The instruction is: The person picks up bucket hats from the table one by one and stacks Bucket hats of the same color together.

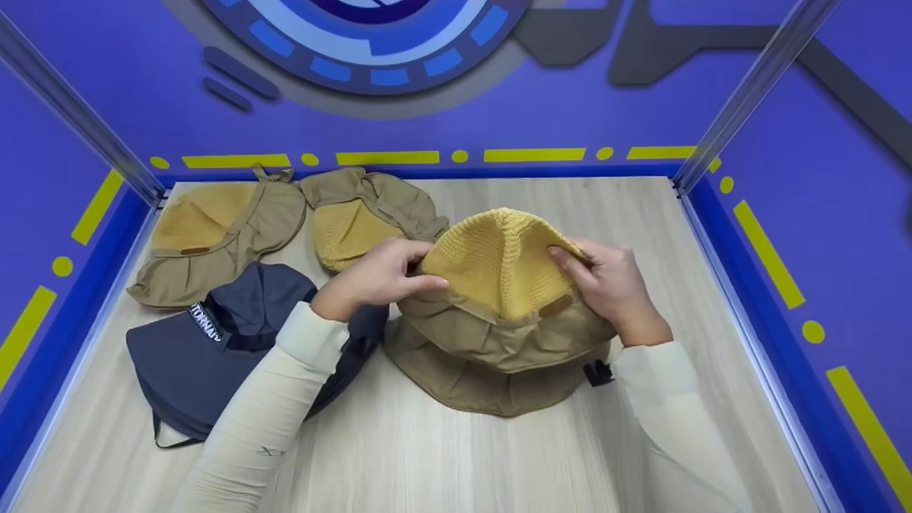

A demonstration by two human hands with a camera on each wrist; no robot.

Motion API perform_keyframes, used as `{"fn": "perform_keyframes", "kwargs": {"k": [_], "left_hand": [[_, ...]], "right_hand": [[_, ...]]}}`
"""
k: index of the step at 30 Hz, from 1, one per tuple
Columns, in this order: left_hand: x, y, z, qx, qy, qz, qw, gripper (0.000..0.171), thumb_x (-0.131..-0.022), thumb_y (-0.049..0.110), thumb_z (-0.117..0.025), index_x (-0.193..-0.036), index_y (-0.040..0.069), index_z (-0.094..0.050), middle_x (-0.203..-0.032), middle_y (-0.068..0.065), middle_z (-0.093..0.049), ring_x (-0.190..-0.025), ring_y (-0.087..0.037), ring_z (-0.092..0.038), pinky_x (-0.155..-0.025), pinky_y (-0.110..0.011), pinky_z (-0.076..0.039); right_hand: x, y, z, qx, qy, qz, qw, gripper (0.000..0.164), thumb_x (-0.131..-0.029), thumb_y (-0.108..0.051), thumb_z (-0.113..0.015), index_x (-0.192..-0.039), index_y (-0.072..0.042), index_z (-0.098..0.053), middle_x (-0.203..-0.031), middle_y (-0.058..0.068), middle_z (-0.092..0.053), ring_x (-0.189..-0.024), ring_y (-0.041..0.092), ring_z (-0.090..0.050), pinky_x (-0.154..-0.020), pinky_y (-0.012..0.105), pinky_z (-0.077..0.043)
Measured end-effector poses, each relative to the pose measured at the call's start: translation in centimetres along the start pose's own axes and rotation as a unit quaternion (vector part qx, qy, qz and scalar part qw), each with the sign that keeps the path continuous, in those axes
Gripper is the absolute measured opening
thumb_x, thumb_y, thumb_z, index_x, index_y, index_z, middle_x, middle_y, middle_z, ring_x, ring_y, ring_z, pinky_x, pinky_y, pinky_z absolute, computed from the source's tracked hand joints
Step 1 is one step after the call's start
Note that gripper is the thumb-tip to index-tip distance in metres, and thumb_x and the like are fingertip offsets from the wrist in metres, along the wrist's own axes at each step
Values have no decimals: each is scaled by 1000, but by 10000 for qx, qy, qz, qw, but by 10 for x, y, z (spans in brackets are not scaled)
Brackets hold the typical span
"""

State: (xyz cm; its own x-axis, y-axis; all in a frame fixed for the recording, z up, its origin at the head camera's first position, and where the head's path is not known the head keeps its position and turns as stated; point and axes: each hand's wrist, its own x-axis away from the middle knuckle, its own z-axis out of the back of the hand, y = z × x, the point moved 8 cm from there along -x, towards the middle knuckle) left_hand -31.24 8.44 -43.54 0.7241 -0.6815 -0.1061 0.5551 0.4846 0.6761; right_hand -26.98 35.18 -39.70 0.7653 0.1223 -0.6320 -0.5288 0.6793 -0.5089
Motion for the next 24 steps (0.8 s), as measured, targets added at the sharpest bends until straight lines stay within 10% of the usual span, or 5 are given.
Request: {"fn": "perform_keyframes", "kwargs": {"k": [7, 17, 24], "left_hand": [[4, -17, -16, 296, 279, 179, 9990, 28, -87, 46, -61, -85, 18, -59, -69, 7, -51, -65, -7, -49, -60, -22, -41], [14, -50, -61, 25, 179, 1318, 9911, 25, -88, 41, -63, -98, 18, -67, -100, 2, -69, -96, -13, -62, -86, -30, -48], [22, -64, -83, -546, 186, 2095, 9761, 30, -83, 42, -68, -86, 13, -64, -86, -2, -67, -81, -18, -62, -74, -33, -50]], "right_hand": [[7, 26, -13, 598, -629, -598, 9944, 10, -85, -23, -70, -94, -19, -72, -76, -1, -69, -66, -4, -54, -61, 13, -39], [35, 65, -51, 854, -2065, -1081, 9687, 20, -90, -36, -61, -104, -21, -63, -79, -7, -66, -71, 12, -58, -69, 32, -44], [64, 84, -77, 773, -2932, -1243, 9448, 21, -97, -34, -51, -104, -16, -58, -68, -5, -58, -62, 13, -52, -65, 33, -42]]}}
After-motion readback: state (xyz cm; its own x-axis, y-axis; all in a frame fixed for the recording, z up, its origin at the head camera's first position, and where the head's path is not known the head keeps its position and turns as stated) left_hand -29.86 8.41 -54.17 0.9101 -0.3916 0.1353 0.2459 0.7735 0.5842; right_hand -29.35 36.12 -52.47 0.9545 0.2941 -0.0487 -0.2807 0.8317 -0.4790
